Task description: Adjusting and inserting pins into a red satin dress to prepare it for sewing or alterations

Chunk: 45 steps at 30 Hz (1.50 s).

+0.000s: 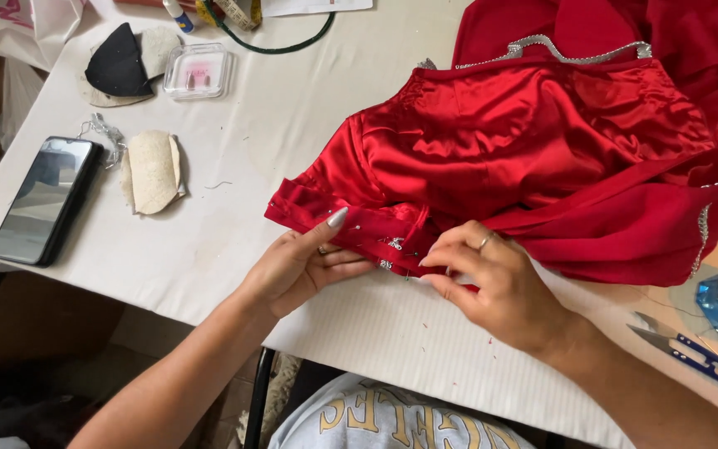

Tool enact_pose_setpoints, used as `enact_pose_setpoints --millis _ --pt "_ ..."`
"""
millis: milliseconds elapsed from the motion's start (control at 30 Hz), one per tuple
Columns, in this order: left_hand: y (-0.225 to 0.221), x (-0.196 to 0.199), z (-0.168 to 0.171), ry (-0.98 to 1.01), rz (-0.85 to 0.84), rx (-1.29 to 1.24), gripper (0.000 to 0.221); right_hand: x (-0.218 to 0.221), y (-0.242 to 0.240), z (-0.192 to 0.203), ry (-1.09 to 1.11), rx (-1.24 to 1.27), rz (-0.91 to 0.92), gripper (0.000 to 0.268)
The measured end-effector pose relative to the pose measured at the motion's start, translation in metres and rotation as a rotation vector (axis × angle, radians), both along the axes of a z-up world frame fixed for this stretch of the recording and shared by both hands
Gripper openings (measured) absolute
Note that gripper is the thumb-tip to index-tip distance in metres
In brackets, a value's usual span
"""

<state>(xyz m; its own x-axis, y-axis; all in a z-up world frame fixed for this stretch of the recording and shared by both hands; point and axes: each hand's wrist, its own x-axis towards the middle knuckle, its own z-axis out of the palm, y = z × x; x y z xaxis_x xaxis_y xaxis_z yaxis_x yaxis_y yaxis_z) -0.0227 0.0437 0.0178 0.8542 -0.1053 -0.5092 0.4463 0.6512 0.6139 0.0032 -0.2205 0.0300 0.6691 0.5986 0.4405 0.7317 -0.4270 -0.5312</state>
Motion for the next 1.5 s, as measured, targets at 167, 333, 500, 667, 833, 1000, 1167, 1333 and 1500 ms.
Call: enact_pose_setpoints --millis 167,333,500,667,833,1000,1167,1333,1500 --pt "-0.012 -0.001 0.026 0.05 0.062 -0.028 0.038 -0.018 0.026 0.0 -0.703 -0.129 -0.039 0.028" --pt "-0.011 -0.005 -0.005 0.051 0.116 -0.092 0.033 -0.009 0.041 -0.004 -0.881 -0.109 -0.075 0.02" --pt "-0.02 -0.012 0.021 0.084 0.162 -0.107 0.037 0.0 0.042 0.013 -0.936 -0.068 0.005 0.014" --pt "-0.022 -0.019 0.018 0.082 0.162 -0.101 0.039 -0.003 0.031 0.006 -0.944 -0.13 0.102 0.015" --pt "-0.009 -0.022 0.024 0.037 0.091 -0.029 0.042 -0.012 0.025 -0.013 -0.922 -0.189 0.159 0.015" --pt "0.051 -0.015 0.026 -0.017 -0.105 0.55 0.031 -0.022 0.007 0.011 -0.384 -0.395 0.221 0.03" --pt "0.055 -0.015 0.046 -0.033 -0.348 0.997 0.031 -0.024 0.016 0.02 -0.446 -0.388 0.181 0.064" --pt "0.056 -0.008 0.06 0.04 -0.527 1.244 0.049 -0.015 0.022 -0.012 -0.43 -0.555 0.259 0.09" --pt "0.058 0.001 0.063 0.091 -0.694 1.305 0.049 -0.016 0.023 -0.017 -0.415 -0.567 0.236 0.095"
